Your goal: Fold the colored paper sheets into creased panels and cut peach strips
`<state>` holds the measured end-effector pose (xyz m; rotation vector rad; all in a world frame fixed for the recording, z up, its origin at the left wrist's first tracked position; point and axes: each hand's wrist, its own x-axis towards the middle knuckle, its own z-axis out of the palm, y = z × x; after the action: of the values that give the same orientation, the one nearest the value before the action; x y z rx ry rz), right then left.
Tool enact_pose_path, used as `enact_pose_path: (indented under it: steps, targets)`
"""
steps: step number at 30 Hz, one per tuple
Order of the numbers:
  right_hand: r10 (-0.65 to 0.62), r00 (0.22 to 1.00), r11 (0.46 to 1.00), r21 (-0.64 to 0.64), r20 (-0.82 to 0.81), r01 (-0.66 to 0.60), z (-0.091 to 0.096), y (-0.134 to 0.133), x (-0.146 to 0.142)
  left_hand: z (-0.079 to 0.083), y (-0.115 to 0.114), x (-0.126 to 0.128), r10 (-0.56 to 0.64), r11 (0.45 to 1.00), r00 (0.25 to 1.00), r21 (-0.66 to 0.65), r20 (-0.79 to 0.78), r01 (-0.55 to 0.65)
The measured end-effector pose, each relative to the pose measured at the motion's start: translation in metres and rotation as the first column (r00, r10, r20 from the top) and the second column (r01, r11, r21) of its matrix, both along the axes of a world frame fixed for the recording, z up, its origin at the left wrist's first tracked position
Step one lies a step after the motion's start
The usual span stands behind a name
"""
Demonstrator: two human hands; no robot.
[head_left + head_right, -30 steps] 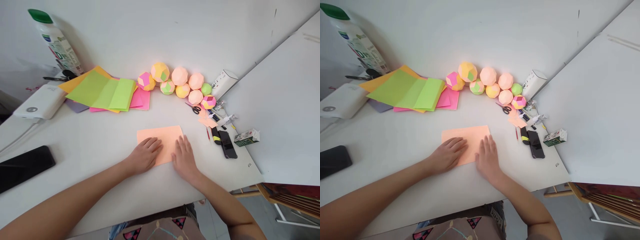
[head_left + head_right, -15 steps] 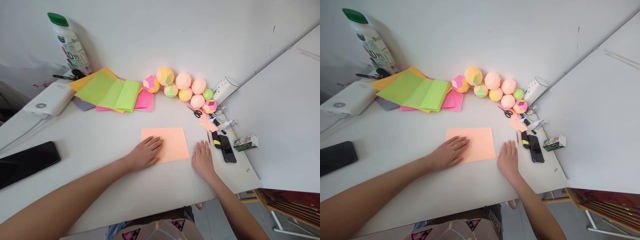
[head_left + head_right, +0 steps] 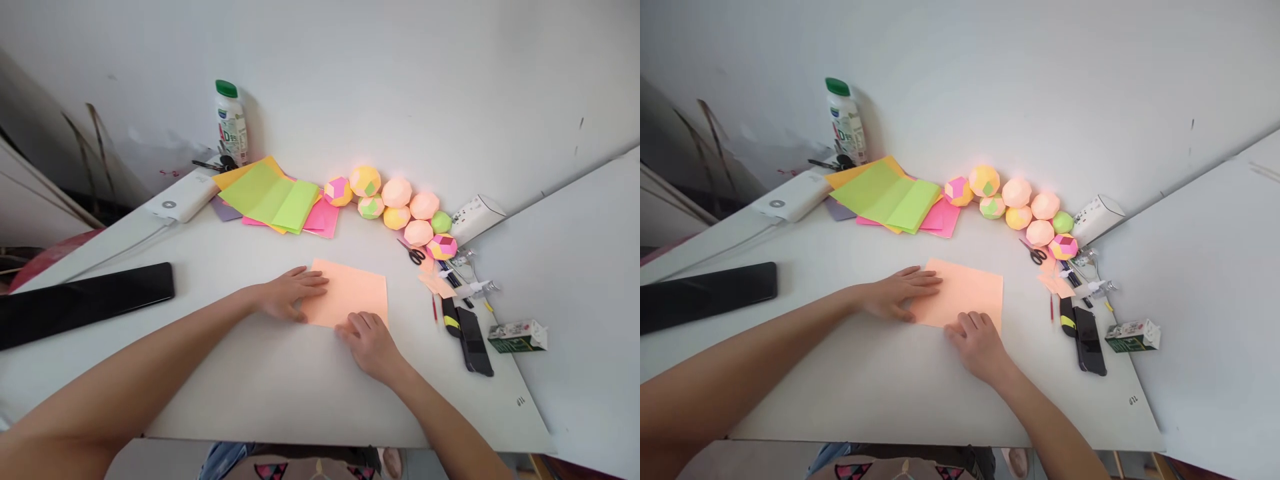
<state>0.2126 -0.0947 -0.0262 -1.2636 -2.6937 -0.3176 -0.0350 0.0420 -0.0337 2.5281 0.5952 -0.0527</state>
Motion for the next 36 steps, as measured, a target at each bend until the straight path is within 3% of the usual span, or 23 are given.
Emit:
enact_pose_path:
  steps: [8, 21, 28, 36]
  targets:
    - [0.176, 0.983, 0.984, -0.038, 0.06, -0.174, -0.005, 0.035, -0.045, 0.009, 0.003, 0.001, -0.036, 0.995, 0.999, -0.094, -0.029, 0.033]
    - [0.198, 0.973, 0.972, -0.154, 0.114, -0.18, -0.001, 0.045, -0.048, 0.017, 0.006, 0.001, -0.032, 0.987, 0.996, -0.159, -0.079, 0.02]
    - [0.175, 0.976, 0.981, -0.101, 0.126, -0.163, 0.0, 0.034, -0.028, 0.02, 0.007, 0.0, -0.052, 0.986, 0.994, -0.162, -0.098, 0.036]
    - [0.13, 0.983, 0.983, -0.147, 0.13, -0.111, 0.004, 0.013, 0.011, 0.023, 0.006, 0.001, -0.052, 0.985, 0.991, -0.169, -0.126, 0.03]
